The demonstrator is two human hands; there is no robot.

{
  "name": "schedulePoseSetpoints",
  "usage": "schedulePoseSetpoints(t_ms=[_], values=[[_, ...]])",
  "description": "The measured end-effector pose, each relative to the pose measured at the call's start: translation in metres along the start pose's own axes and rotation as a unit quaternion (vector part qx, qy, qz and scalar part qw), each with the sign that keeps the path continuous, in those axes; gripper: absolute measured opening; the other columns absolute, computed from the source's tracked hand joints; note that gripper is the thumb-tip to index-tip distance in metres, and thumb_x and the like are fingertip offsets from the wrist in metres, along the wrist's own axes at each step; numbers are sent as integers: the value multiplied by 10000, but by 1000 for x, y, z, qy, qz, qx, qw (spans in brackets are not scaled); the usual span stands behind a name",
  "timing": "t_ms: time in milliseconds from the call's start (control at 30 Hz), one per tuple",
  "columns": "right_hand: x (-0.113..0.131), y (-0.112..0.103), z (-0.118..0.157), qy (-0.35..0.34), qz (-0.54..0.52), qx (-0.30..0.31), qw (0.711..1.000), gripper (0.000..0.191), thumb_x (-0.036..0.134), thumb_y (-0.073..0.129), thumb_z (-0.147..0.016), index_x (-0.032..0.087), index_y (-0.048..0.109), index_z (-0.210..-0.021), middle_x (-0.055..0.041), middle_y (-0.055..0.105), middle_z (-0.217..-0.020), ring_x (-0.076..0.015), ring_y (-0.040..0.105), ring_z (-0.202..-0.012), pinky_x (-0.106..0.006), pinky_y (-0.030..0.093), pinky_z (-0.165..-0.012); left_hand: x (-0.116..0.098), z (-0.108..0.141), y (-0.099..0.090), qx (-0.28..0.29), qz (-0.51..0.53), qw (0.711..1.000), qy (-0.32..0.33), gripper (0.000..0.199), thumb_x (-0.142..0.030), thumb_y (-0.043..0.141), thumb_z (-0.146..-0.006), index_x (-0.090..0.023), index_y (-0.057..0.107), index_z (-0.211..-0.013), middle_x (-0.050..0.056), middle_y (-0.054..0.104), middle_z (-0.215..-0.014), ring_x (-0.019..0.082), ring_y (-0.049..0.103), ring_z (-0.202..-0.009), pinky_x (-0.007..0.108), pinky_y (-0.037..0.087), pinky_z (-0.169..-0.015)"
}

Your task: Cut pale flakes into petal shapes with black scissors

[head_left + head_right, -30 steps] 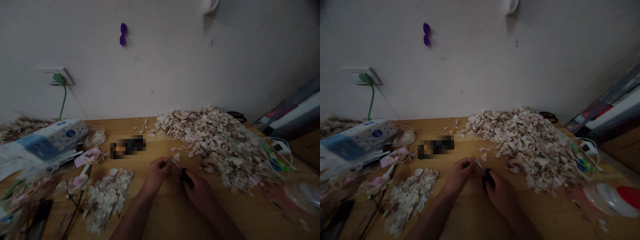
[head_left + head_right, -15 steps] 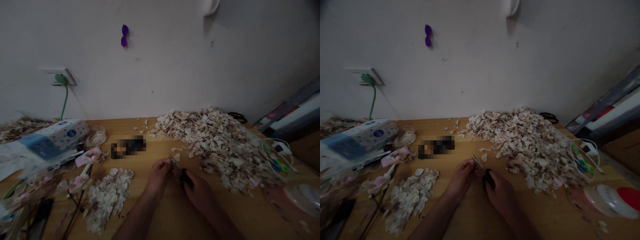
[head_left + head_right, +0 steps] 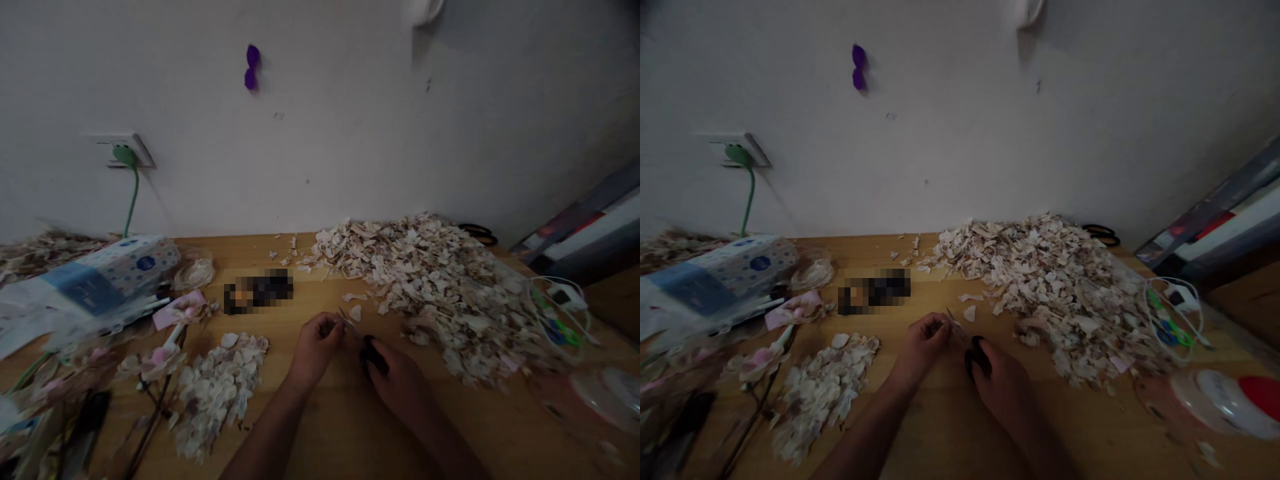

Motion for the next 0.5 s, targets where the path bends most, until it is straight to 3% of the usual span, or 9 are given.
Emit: schedulePoseSetpoints(t_ms=[267, 500], values=[[-5, 2, 0, 5, -4, -14, 1000, 397, 272, 495, -827, 159, 611, -1189, -138, 683, -1151, -274, 651, -1033, -410, 512, -897, 22, 5, 12, -10, 183, 981, -62, 335, -443, 773, -662, -161, 611, -741, -2, 615, -669, 111, 537, -605, 240, 416, -624], [-4, 3, 0, -2, -13, -14, 1000, 400, 287, 492, -834, 164, 603, -1198, -137, 676, -1162, -269, 641, -1054, -402, 501, -915, 10, 2, 6, -7, 113, 993, -31, 308, -423, 772, -667, -151, 640, -726, 3, 619, -667, 105, 526, -612, 223, 407, -629]])
Point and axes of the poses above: each hand's wrist, its own z-axis away from the middle knuckle, its own y-axis out of the palm, x = y × z, the point moved 6 cm from there along -z, towards the middle knuckle
